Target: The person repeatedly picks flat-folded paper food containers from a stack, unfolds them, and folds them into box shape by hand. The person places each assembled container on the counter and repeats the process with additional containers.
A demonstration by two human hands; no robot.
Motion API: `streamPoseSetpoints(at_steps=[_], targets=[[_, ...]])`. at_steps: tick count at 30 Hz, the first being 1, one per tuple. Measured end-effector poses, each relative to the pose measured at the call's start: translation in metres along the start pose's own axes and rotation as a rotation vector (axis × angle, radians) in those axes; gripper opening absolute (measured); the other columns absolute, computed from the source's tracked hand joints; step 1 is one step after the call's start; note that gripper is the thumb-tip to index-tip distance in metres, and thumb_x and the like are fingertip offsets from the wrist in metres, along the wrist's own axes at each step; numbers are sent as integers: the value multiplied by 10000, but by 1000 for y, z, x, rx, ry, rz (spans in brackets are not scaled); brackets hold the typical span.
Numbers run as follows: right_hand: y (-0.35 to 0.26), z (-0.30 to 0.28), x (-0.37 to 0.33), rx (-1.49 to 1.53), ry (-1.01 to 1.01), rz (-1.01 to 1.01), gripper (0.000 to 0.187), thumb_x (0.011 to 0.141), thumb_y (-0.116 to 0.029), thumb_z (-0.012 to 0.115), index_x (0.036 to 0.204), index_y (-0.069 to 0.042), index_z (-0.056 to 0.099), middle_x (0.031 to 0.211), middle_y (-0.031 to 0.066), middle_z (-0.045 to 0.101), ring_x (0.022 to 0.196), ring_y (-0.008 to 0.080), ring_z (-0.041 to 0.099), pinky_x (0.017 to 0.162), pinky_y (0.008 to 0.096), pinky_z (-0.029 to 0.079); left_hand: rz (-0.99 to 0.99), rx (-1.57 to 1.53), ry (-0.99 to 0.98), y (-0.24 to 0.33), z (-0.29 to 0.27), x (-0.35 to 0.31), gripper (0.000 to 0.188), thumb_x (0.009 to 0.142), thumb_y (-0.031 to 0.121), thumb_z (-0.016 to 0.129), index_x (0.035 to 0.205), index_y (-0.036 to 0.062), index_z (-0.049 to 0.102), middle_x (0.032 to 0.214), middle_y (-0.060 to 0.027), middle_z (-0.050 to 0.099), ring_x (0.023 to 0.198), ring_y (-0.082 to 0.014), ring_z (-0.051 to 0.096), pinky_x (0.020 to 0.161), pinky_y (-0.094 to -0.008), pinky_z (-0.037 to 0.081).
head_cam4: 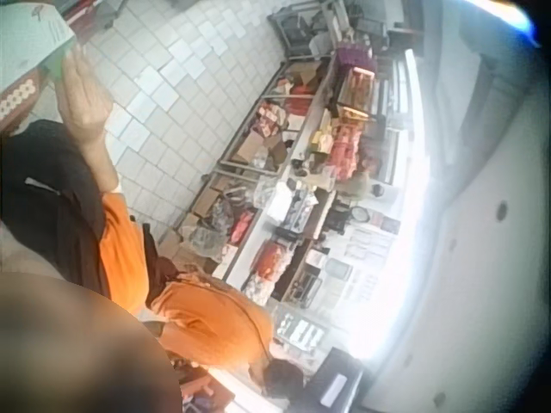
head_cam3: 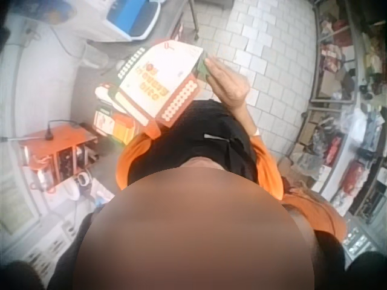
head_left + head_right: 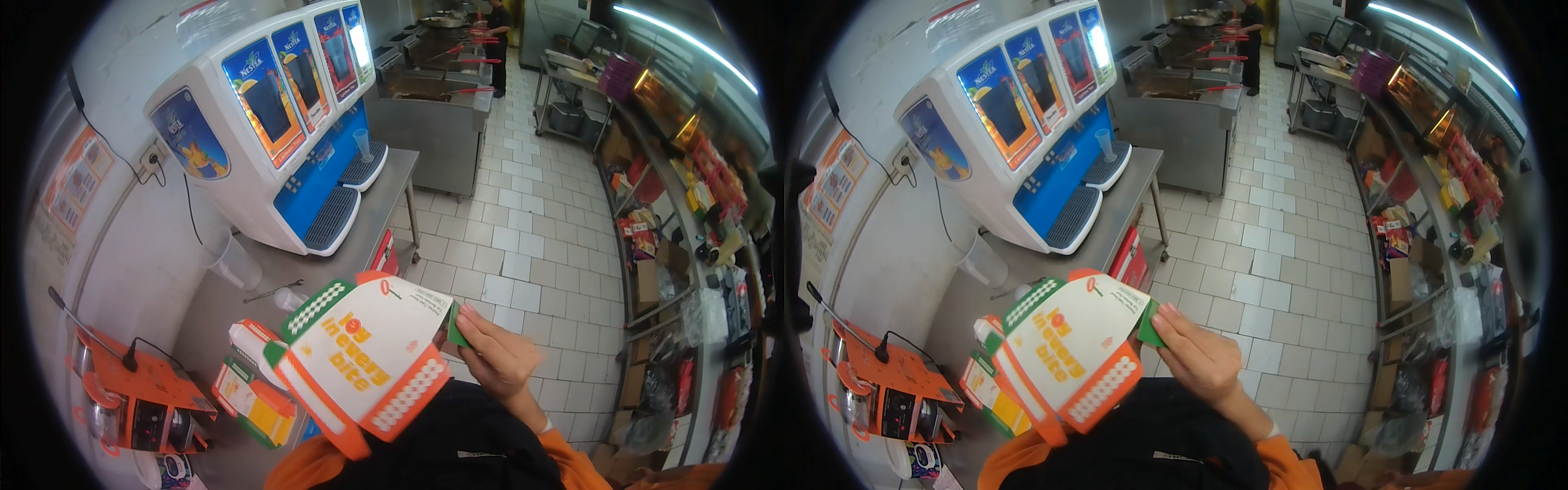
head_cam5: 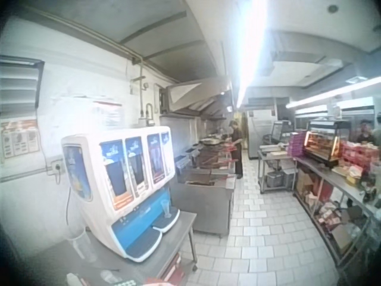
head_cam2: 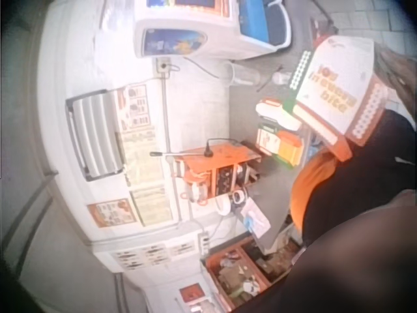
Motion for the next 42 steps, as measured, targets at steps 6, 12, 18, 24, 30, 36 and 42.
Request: streamPoseSetpoints(at_steps=[6,12,18,24,30,36,42], targets=[[13,1,7,301,-57,114,244,718,-11,719,962,-5,713,1093,176,679,955,262,695,748,283,572,84,-49,17,4,14,-2,671,924,355,612,1413,-20,345,1399,-167,438,1278,-262,454,1039,-357,384],[19,-5,6,353,-140,235,219,722,29,720,938,-13,729,1130,165,659,1035,324,653,879,341,535,85,-75,15,-1,17,0,663,933,361,595,1411,-23,345,1391,-169,446,1275,-258,458,1039,-357,385],[13,2,0,366,-159,243,268,779,-9,707,1042,-60,719,1289,165,575,1229,332,536,948,361,494,81,-119,-14,-3,23,5,655,942,368,578,1410,-27,344,1384,-171,453,1271,-253,462,1040,-356,386],[18,2,0,483,-263,345,420,781,-84,735,1191,-103,645,1430,177,443,1339,372,400,1085,432,347,74,-139,-25,-8,20,4,647,951,374,561,1408,-30,344,1376,-173,460,1267,-248,466,1040,-356,387],[-15,26,1,327,-494,-78,535,741,-122,743,1252,-111,585,1402,147,484,1352,358,387,1107,472,328,55,-146,101,-26,28,-8,641,960,380,545,1406,-33,343,1369,-176,467,1264,-243,470,1040,-355,388],[1,12,6,116,-211,-95,366,764,0,660,1118,-91,687,1141,107,673,1134,305,609,996,452,472,45,-449,-188,-6,11,-1,634,964,363,554,1400,-48,347,1333,-167,505,1215,-214,514,997,-327,418],[14,-8,5,230,39,17,266,725,29,729,988,-4,708,967,146,710,924,266,698,787,331,575,159,21,-308,21,-2,1,338,913,9,583,1231,-91,532,1036,-163,682,975,-214,665,864,-293,521]])
Point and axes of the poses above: each hand's wrist, its own x-axis towards the middle knuckle, its own z-axis out of the palm, y = z × x, the point moved 6 cm from there along x, towards the middle knuckle
